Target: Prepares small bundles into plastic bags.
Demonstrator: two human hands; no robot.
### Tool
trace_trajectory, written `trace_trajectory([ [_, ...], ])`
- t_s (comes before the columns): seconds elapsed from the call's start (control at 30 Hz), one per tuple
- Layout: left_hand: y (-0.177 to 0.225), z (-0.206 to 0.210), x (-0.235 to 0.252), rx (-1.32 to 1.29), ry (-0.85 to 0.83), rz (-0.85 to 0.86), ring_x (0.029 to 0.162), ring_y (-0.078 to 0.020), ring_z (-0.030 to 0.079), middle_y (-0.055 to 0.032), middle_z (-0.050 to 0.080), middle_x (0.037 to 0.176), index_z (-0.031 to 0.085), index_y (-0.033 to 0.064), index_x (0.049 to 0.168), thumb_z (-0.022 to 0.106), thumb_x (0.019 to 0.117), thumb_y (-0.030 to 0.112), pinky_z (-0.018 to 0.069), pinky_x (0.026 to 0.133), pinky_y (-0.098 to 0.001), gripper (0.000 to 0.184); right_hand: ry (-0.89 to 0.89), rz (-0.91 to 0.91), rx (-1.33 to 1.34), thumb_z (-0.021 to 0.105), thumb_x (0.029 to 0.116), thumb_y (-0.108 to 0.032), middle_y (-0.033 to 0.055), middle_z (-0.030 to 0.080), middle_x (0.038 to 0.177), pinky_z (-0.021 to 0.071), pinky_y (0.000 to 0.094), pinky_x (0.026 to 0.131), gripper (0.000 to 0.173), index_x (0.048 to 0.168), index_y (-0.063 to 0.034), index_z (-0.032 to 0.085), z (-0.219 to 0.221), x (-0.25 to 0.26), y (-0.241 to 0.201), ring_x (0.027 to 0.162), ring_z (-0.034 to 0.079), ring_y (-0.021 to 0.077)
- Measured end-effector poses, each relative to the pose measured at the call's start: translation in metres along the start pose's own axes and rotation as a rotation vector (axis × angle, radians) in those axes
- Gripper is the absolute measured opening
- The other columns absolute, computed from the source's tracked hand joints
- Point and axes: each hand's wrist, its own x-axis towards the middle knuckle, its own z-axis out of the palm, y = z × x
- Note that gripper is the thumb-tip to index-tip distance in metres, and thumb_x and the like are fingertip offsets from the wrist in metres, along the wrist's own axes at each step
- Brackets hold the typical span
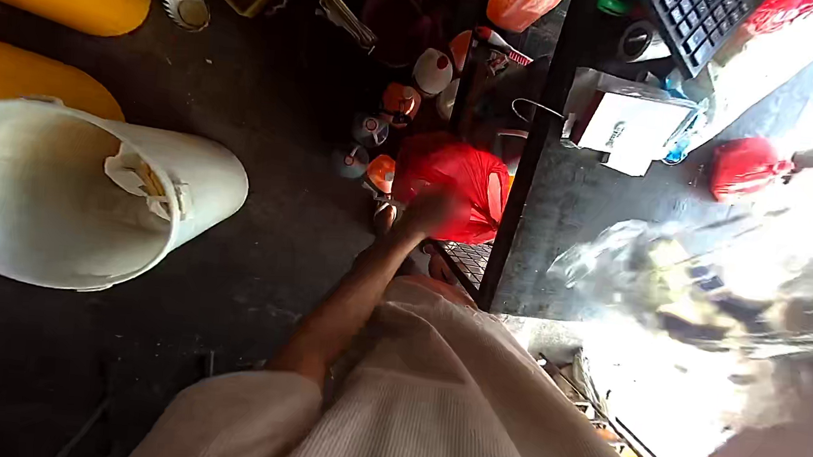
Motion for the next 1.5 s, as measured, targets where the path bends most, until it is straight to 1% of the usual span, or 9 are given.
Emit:
trace_trajectory([
  [0.13, 0.000, 0.052, 0.028, 0.240, -0.493, -0.145, 0.111, -0.0424, 0.064, -0.0206, 0.070, 0.110, 0.072, 0.0060, 0.106, 0.066, 0.0902, 0.029, 0.0486, 0.089, -0.0686, 0.028, -0.487, -0.123, -0.569, 0.060, 0.0975, -0.024, 0.0184, 0.068, 0.098, 0.0580, 0.0396, 0.075, 0.034, 0.107, 0.0081, 0.065, 0.010, -0.042, 0.012, 0.084, 0.066, 0.0203],
  [0.3, 0.011, 0.049, 0.031, 0.239, -0.705, -0.253, 0.118, -0.0428, 0.060, -0.0233, 0.068, 0.118, 0.071, 0.0003, 0.111, 0.065, 0.0931, 0.028, 0.0458, 0.096, -0.0674, 0.034, -0.252, -0.191, -0.622, 0.064, 0.0967, -0.016, 0.0277, 0.065, 0.114, 0.0527, 0.0382, 0.095, 0.032, 0.118, 0.0082, 0.066, 0.055, -0.070, 0.036, 0.108, 0.064, 0.0308],
  [0.43, 0.009, 0.046, 0.031, 0.211, -0.753, -0.353, 0.118, -0.0432, 0.061, -0.0244, 0.067, 0.118, 0.072, -0.0004, 0.109, 0.067, 0.0924, 0.031, 0.0456, 0.093, -0.0684, 0.036, -0.415, -0.073, -0.491, 0.062, 0.0974, -0.015, 0.0242, 0.065, 0.122, 0.0531, 0.0431, 0.100, 0.032, 0.122, 0.0054, 0.067, 0.111, -0.081, 0.062, 0.115, 0.064, 0.0308],
  [0.63, -0.014, 0.054, 0.006, 0.033, -0.279, -0.286, 0.125, -0.0415, 0.058, -0.0237, 0.065, 0.128, 0.067, -0.0002, 0.123, 0.065, 0.0971, 0.022, 0.0448, 0.104, -0.0617, 0.035, -0.396, -0.082, -0.424, 0.063, 0.0988, -0.016, 0.0210, 0.066, 0.114, 0.0549, 0.0401, 0.093, 0.028, 0.118, 0.0023, 0.069, 0.142, -0.099, 0.110, 0.108, 0.065, 0.0279],
  [0.77, -0.029, 0.059, 0.009, 0.145, -0.418, -0.200, 0.133, -0.0426, 0.051, -0.0237, 0.060, 0.135, 0.064, 0.0006, 0.130, 0.069, 0.0942, 0.019, 0.0394, 0.111, -0.0598, 0.041, -0.333, -0.050, -0.437, 0.063, 0.0984, -0.017, 0.0200, 0.066, 0.113, 0.0554, 0.0404, 0.089, 0.027, 0.116, 0.0017, 0.070, 0.142, -0.100, 0.117, 0.104, 0.065, 0.0272],
  [0.87, -0.021, 0.053, 0.021, 0.208, -0.391, -0.146, 0.119, -0.0409, 0.061, -0.0210, 0.067, 0.120, 0.068, 0.0050, 0.121, 0.062, 0.0992, 0.033, 0.0465, 0.101, -0.0610, 0.035, -0.268, -0.078, -0.414, 0.064, 0.0978, -0.015, 0.0173, 0.066, 0.109, 0.0559, 0.0340, 0.086, 0.023, 0.113, 0.0006, 0.071, 0.147, -0.103, 0.127, 0.100, 0.066, 0.0225],
  [0.97, 0.006, 0.038, 0.026, 0.070, -0.059, -0.175, 0.110, -0.0424, 0.066, -0.0241, 0.070, 0.108, 0.070, -0.0007, 0.107, 0.054, 0.1037, 0.036, 0.0514, 0.092, -0.0617, 0.041, -0.230, -0.103, -0.372, 0.066, 0.0961, -0.013, 0.0174, 0.067, 0.107, 0.0555, 0.0299, 0.085, 0.021, 0.109, 0.0019, 0.072, 0.149, -0.104, 0.134, 0.099, 0.066, 0.0205],
  [1.07, 0.006, 0.034, 0.034, -0.092, 0.245, -0.219, 0.120, -0.0416, 0.061, -0.0266, 0.067, 0.117, 0.069, -0.0059, 0.110, 0.049, 0.1051, 0.025, 0.0464, 0.105, -0.0567, 0.037, -0.224, -0.112, -0.344, 0.066, 0.0946, -0.013, 0.0166, 0.067, 0.106, 0.0556, 0.0289, 0.085, 0.022, 0.109, 0.0019, 0.072, 0.147, -0.106, 0.139, 0.098, 0.066, 0.0194],
  [1.5, -0.046, 0.010, 0.044, -0.401, 0.032, -0.474, 0.128, -0.0384, 0.056, -0.0276, 0.059, 0.135, 0.058, -0.0058, 0.134, 0.049, 0.1077, 0.024, 0.0421, 0.109, -0.0575, 0.041, -0.282, -0.234, -0.198, 0.066, 0.0938, -0.016, 0.0138, 0.069, 0.107, 0.0570, 0.0365, 0.077, 0.022, 0.111, -0.0036, 0.072, 0.135, -0.100, 0.167, 0.093, 0.068, 0.0208],
])
